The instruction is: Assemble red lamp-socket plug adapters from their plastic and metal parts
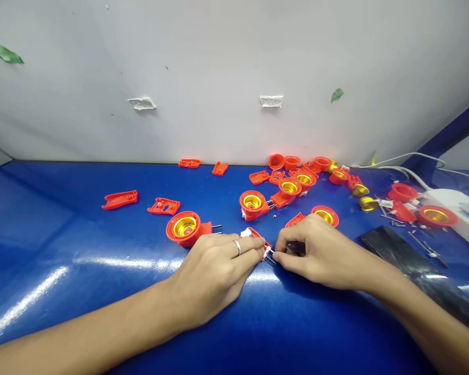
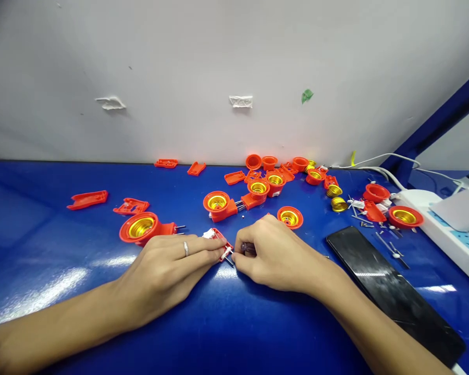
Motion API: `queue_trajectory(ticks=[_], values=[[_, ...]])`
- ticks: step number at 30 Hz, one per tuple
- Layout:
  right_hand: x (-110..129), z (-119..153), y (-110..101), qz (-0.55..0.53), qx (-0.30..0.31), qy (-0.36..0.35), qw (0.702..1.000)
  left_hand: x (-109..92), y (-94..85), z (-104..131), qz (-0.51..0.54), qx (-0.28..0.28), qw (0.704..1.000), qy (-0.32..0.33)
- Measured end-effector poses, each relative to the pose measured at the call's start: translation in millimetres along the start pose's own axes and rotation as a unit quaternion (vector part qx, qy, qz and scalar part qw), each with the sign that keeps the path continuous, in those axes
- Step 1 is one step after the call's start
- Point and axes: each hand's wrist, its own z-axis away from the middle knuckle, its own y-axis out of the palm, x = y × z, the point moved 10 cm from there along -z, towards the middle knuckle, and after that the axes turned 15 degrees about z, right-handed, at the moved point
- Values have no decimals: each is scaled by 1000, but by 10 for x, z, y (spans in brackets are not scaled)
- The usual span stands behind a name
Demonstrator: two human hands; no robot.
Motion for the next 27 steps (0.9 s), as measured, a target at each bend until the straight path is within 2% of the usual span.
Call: queue_trajectory(ticks=[5, 27], values=[[3, 0, -5, -5, -4, -2, 1000, -9, 24, 15, -9, 21, 1000, 0], [16, -6, 19, -7, -23, -7, 1000, 1, 27, 36, -5, 3, 1000, 19]])
